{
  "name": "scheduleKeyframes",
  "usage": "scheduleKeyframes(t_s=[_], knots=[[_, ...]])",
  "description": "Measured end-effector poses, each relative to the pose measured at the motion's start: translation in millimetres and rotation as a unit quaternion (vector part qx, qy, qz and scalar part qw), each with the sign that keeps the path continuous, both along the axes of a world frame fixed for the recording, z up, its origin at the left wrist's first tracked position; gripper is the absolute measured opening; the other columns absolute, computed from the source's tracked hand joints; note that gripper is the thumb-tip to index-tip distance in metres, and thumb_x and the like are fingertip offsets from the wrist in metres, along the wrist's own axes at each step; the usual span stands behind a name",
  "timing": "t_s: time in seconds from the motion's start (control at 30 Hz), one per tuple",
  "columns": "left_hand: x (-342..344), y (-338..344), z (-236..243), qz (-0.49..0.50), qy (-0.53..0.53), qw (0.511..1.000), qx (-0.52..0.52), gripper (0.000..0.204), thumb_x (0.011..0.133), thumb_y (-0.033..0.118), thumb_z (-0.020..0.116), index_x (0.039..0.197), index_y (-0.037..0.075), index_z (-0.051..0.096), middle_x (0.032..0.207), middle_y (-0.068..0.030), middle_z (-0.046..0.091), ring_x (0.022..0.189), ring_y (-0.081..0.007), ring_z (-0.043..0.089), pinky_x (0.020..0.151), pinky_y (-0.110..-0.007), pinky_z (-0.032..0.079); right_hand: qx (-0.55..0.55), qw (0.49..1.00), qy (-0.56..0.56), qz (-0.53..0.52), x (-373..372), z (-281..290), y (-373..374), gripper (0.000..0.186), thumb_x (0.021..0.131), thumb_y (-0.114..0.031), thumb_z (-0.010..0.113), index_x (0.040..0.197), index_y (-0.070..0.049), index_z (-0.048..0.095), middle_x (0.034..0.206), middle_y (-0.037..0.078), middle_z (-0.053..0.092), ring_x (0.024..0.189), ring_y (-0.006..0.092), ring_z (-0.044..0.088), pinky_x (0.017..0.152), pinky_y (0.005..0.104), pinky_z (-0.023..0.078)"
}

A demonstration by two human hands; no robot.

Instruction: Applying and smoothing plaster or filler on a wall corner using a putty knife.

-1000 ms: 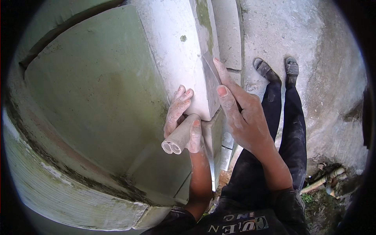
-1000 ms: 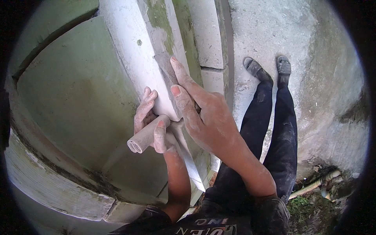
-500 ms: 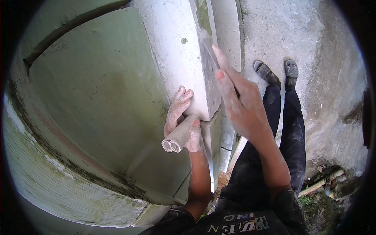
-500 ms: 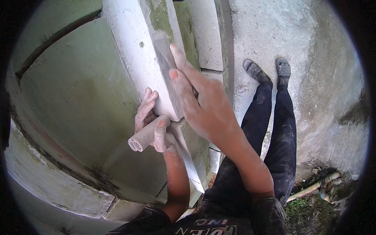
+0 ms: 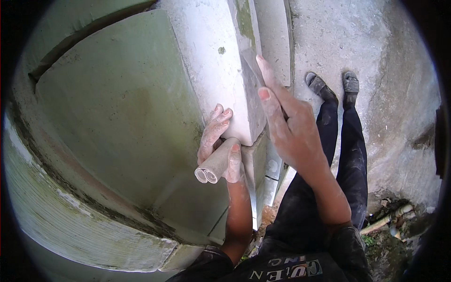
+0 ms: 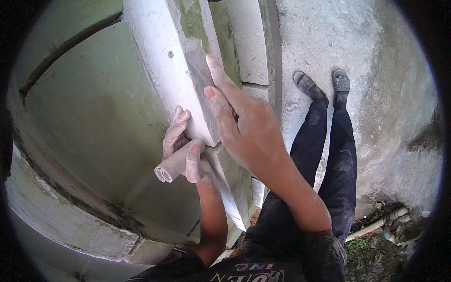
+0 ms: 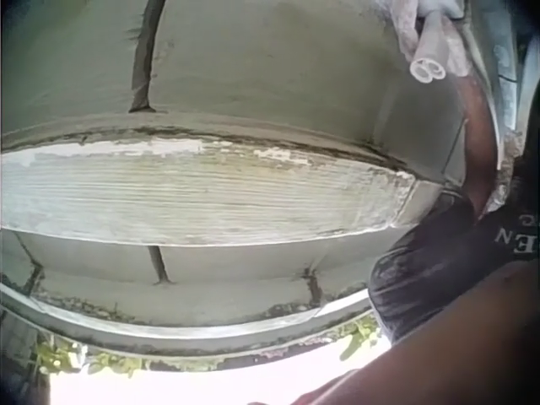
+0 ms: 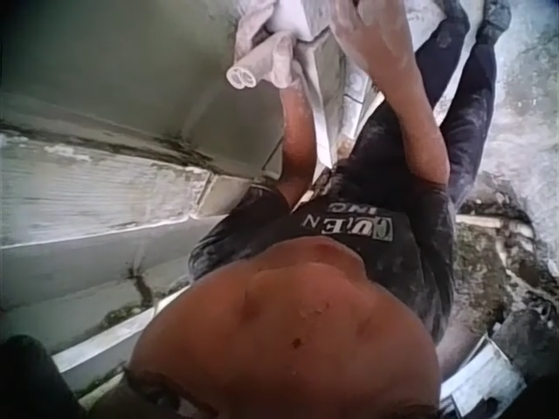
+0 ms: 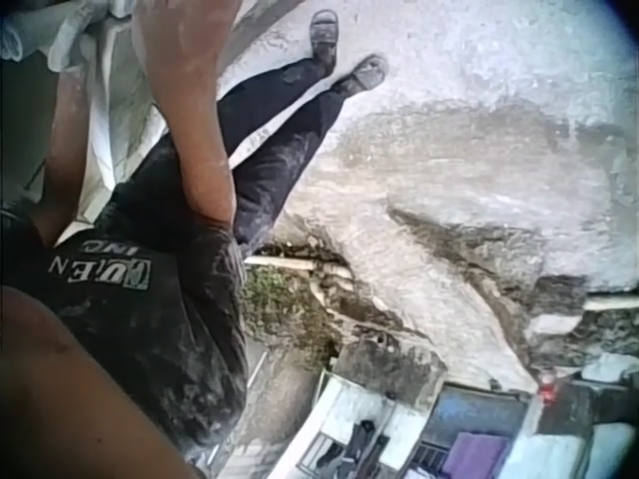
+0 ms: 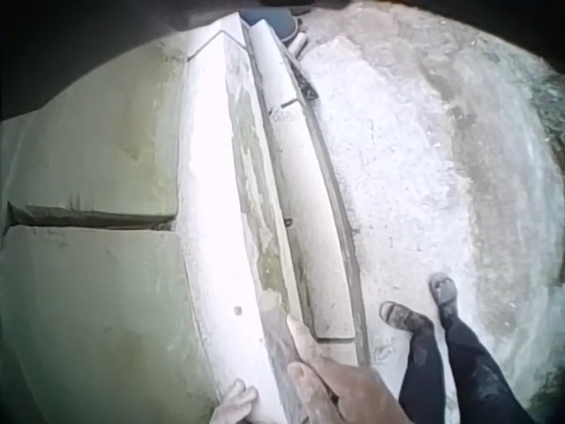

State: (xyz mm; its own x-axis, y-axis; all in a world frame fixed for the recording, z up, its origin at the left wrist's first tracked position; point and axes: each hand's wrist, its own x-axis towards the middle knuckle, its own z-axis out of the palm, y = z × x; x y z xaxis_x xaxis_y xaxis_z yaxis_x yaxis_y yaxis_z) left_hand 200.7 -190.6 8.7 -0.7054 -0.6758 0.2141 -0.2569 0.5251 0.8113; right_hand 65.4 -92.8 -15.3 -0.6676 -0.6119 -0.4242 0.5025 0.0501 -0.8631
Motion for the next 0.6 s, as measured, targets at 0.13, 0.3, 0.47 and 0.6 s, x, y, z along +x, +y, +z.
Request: scheduleKeyframes(t_s=[0.13,0.3,0.47,0.6], knots=[[4.8,-3.1,-1.0,-0.024,-0.001,1.0,0.009,0.052,0.075,0.016,0.06,0.118,-0.012,0.06,0.118,-0.031,0.065,0.128,-0.0448,0.054,0.117,-0.056,0.031,0.006,1.0,0.023,0.001,-9.5,-6.4,-5.4,0.049,0.103,-0.024,0.053,0.149,-0.01,0.046,0.089,0.032,0.064,0.071,0.043,0.064,0.077,0.042,0.052],[1.2,-4.9,-1.9,-0.003,0.011,1.0,-0.011,0.042,0.081,0.02,0.067,0.113,-0.008,0.065,0.112,-0.0291,0.069,0.117,-0.0448,0.062,0.109,-0.058,0.042,0.021,0.995,0.091,0.034,-14.3,-11.2,1.0,0.052,0.108,-0.036,0.043,0.154,-0.01,0.042,0.088,0.012,0.068,0.054,0.0079,0.039,0.055,0.0278,0.041],[1.2,-4.7,1.2,-0.006,0.009,1.0,-0.011,0.042,0.082,0.021,0.068,0.112,-0.008,0.065,0.112,-0.0289,0.069,0.116,-0.0449,0.062,0.108,-0.058,0.042,0.039,0.991,-0.017,0.126,-26.3,1.2,3.2,0.05,0.105,-0.028,0.049,0.153,-0.013,0.042,0.09,0.026,0.069,0.064,0.0232,0.068,0.069,0.0363,0.054],[-2.2,-0.7,1.1,-0.012,-0.001,1.0,-0.008,0.046,0.077,0.018,0.063,0.113,-0.01,0.063,0.114,-0.03,0.068,0.121,-0.0445,0.059,0.112,-0.058,0.037,0.028,0.996,0.014,0.08,-38.3,-11.5,0.5,0.049,0.105,-0.026,0.049,0.152,-0.012,0.044,0.093,0.028,0.069,0.066,0.0239,0.067,0.071,0.035,0.053]])
